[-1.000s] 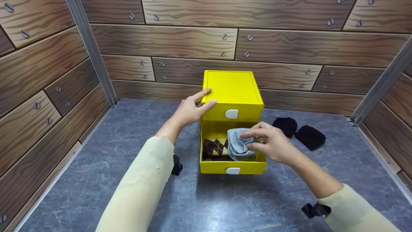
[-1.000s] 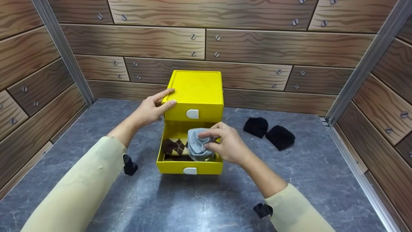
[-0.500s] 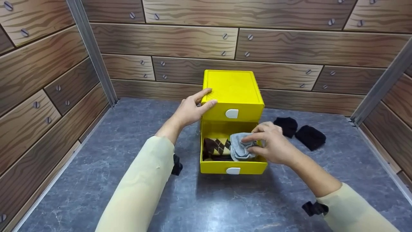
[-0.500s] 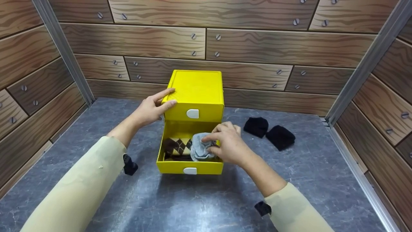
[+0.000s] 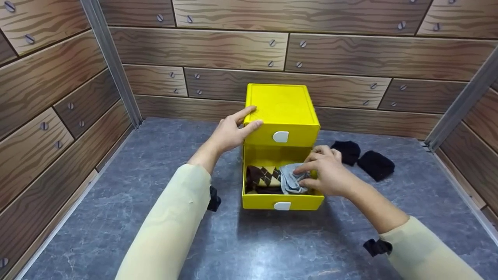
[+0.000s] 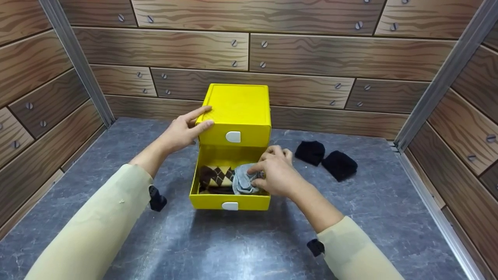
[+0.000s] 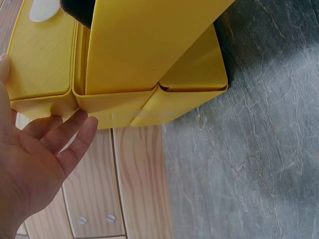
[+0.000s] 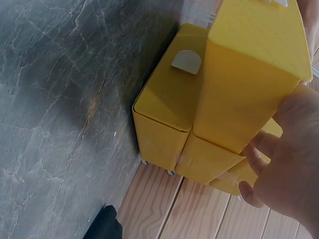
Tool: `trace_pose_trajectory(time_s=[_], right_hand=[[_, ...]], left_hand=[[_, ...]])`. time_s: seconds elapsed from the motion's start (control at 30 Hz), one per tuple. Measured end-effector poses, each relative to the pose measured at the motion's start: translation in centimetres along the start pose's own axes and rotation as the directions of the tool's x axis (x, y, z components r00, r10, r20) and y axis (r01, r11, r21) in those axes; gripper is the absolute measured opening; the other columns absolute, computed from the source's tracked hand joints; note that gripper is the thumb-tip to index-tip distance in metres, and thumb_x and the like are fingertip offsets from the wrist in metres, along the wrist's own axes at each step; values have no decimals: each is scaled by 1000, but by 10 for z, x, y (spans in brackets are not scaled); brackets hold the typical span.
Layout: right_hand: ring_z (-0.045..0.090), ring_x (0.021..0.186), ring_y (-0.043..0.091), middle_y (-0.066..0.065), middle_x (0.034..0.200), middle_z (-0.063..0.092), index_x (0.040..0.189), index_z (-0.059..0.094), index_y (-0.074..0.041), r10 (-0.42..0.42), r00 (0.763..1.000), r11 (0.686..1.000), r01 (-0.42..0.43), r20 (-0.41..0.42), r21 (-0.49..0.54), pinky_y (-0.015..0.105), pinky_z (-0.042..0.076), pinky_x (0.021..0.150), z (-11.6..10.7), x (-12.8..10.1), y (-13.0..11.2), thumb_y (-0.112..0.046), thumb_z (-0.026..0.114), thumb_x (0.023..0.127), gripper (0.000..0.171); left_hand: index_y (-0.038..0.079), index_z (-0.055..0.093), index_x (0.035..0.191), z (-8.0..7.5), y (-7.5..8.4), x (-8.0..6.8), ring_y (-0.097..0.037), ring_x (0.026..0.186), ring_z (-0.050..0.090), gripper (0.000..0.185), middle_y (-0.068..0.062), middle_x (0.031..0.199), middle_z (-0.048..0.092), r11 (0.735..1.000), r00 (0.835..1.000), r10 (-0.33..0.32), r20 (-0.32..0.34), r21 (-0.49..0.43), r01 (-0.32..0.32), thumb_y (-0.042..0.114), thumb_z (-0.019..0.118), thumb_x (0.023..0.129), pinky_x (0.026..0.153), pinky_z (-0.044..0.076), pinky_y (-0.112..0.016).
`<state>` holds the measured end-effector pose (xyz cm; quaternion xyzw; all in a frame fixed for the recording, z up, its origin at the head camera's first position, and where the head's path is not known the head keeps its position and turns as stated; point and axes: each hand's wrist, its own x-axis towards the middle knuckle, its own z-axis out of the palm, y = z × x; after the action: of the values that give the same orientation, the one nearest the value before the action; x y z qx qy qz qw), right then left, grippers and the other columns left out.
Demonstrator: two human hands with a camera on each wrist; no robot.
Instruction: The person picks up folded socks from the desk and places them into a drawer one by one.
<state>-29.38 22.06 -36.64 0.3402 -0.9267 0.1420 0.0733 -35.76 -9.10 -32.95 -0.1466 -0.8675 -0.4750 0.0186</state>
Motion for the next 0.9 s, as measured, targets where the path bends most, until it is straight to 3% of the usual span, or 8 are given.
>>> trace_pose_trajectory(time_s=[0.2,0.37,0.47,0.6,0.73,0.83,0.9], right_hand=[[48,128,38,6,116,74,117,84,-20,-20,999,1000,20,-50,6,71,21,104,-1,-6,1,-27,86,92,26],[58,125,37,10,122,74,120,82,-13,-42,977,994,62,-208,88,72,24,108,-4,-19,-1,-21,84,94,27],[65,117,31,6,121,75,120,82,-12,-66,946,989,104,-318,102,61,37,107,-9,-29,-7,-15,85,92,28],[72,105,18,-4,116,78,121,81,-14,-102,911,974,173,-399,145,34,54,97,-18,-44,-20,-8,85,91,31],[74,94,13,-3,114,79,121,80,-13,-133,903,936,251,-409,249,19,57,81,-18,-57,-38,-4,83,91,31],[74,88,12,2,111,79,120,80,-11,-146,916,907,275,-374,319,20,59,75,-11,-64,-50,-4,82,92,29],[74,88,12,1,109,80,120,80,-12,-141,930,904,261,-340,339,22,59,74,-4,-68,-56,-5,81,93,27]], left_hand=[[38,42,164,2,0,1,-22,147,47,72,-6,166,44,1000,1000,0,8,-7,0,64,63,101,113,46,-39],[38,41,164,3,1,0,-23,148,47,72,-6,166,44,1000,1000,-4,10,-7,4,64,63,101,114,45,-39],[38,41,164,3,1,0,-22,148,47,72,-6,166,44,1000,1000,-4,8,2,4,64,63,101,114,45,-39],[37,41,165,2,2,1,-23,147,47,73,-7,166,43,1000,1000,3,4,7,-3,64,63,101,114,45,-38],[37,42,164,1,2,1,-22,146,49,72,-7,166,44,1000,1000,-2,-2,-2,2,63,64,101,112,46,-38],[37,42,164,1,1,0,-22,145,50,72,-7,165,44,1000,1000,-3,-5,-6,3,63,64,101,112,47,-38],[36,42,164,1,0,0,-23,145,50,72,-7,165,45,1000,1000,1,-6,-9,-1,63,64,101,112,47,-38]])
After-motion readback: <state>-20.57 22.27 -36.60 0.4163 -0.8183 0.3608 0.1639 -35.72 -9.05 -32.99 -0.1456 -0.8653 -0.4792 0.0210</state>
